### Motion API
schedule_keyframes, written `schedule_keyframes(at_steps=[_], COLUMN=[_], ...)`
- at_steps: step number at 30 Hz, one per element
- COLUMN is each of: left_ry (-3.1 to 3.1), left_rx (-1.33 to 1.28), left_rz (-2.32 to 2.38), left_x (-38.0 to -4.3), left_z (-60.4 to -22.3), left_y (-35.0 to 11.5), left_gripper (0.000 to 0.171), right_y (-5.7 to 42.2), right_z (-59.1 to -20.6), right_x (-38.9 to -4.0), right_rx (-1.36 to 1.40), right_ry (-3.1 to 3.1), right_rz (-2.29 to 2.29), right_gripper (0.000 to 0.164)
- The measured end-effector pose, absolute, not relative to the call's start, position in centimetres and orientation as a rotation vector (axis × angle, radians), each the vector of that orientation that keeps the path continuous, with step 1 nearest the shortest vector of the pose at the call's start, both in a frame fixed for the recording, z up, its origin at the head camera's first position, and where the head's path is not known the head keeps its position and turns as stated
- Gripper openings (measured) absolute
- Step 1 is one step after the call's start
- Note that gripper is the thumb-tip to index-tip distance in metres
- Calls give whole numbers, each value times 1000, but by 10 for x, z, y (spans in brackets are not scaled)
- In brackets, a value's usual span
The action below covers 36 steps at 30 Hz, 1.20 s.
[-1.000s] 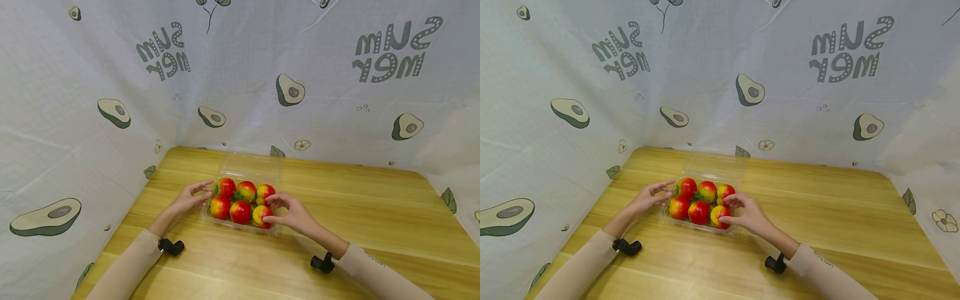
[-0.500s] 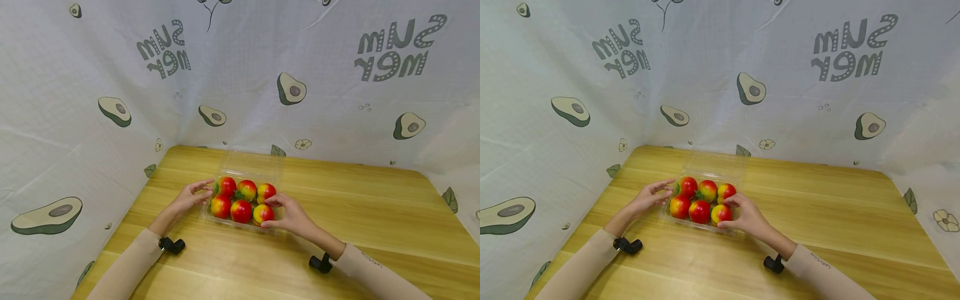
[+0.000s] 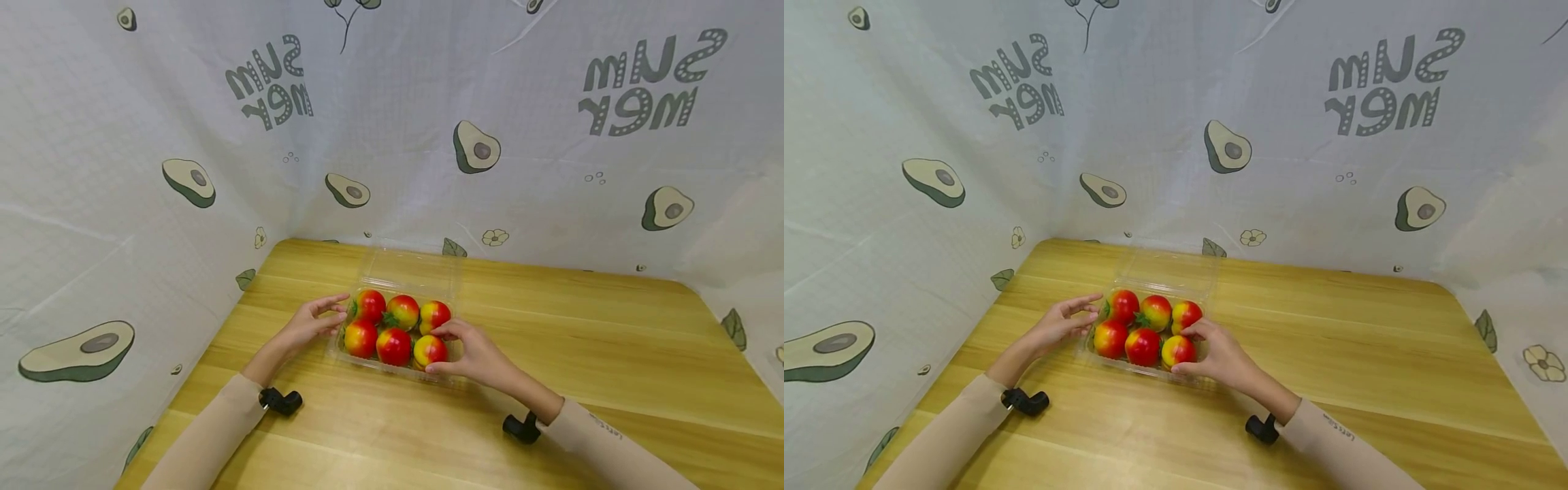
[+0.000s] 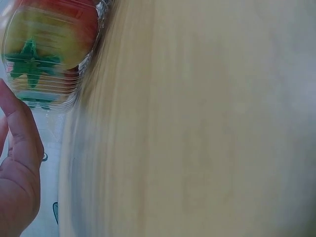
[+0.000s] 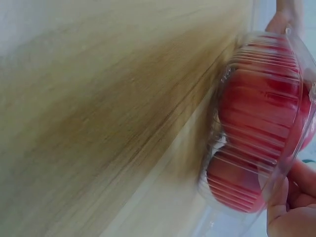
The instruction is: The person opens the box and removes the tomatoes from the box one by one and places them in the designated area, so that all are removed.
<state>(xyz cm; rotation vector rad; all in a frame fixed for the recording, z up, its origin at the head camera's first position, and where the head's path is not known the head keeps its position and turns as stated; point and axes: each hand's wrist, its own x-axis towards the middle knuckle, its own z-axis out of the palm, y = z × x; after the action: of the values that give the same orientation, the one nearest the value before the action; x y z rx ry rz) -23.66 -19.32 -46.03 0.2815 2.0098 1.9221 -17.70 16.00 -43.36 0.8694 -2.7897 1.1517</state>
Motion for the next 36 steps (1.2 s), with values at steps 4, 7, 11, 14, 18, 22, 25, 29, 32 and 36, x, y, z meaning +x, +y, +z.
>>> schedule_keyframes(at_steps=[4,7,11,14,18,22,25,29,32,36], left_ry=[2016,2012,2007,2007,2003,2005,2006,2005,2002,1996], left_rx=[290,274,257,258,252,254,259,263,266,262], left_rz=[1918,1918,1916,1917,1922,1926,1929,1930,1931,1936], left_x=[-238,-238,-236,-236,-237,-237,-238,-237,-237,-237], left_z=[-461,-462,-462,-462,-462,-462,-462,-462,-462,-462], left_y=[-193,-194,-194,-194,-193,-193,-193,-193,-193,-193], left_gripper=[53,53,53,53,52,52,52,52,53,53], right_y=[161,162,163,163,162,161,161,163,164,166], right_z=[-432,-432,-433,-434,-435,-435,-435,-436,-436,-436], right_x=[-176,-176,-175,-175,-175,-176,-176,-177,-178,-179], right_rx=[911,940,965,955,915,896,893,881,878,881], right_ry=[-2781,-2773,-2774,-2779,-2782,-2777,-2769,-2756,-2746,-2736], right_rz=[1088,1060,1046,1058,1090,1095,1111,1156,1177,1196], right_gripper=[58,57,57,58,58,58,56,55,54,54])
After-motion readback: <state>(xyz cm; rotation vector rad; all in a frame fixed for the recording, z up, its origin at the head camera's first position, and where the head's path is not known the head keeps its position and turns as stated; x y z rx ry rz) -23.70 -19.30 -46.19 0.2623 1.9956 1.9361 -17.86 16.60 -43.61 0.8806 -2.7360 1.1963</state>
